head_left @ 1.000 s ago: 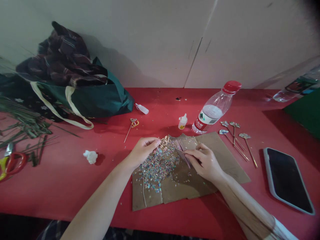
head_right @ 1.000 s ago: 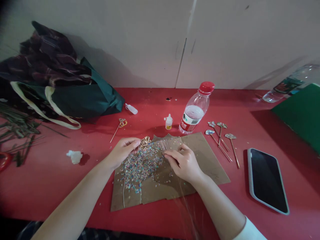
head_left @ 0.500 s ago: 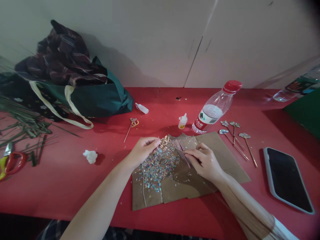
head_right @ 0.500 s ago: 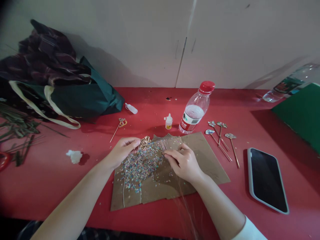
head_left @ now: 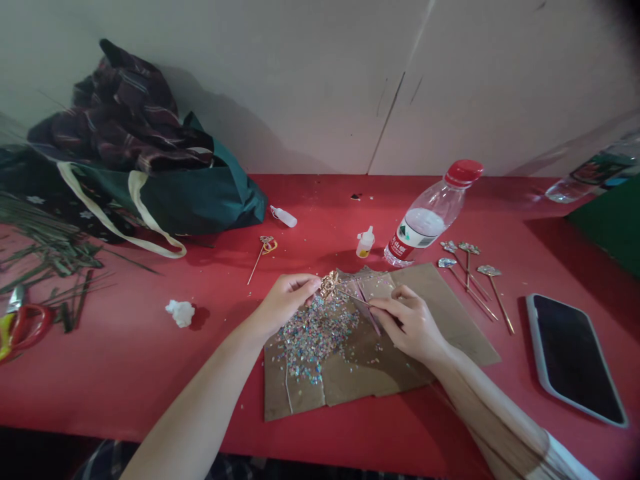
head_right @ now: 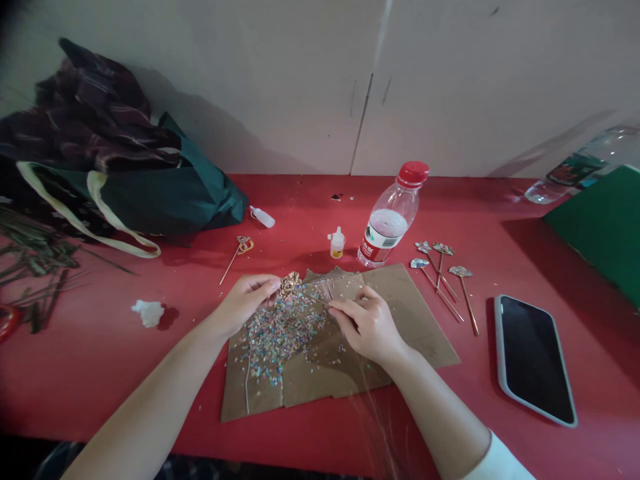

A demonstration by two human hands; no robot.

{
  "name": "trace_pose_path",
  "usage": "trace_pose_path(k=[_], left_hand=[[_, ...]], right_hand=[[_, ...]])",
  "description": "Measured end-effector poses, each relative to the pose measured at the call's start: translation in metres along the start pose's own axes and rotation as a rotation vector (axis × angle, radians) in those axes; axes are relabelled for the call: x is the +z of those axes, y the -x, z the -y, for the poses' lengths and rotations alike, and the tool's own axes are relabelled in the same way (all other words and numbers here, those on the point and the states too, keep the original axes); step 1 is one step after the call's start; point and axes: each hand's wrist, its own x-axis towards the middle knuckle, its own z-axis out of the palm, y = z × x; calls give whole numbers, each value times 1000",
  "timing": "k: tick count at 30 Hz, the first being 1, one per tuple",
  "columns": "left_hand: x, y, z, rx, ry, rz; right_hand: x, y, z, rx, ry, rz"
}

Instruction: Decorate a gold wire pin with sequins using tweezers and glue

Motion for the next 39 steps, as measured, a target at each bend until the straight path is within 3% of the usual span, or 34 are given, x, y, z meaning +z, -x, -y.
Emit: trace_pose_path(k=[39], left_hand=[[-1, -1, 3, -18, 13, 3]], right_hand=[[1, 0, 0, -21, -7, -14]])
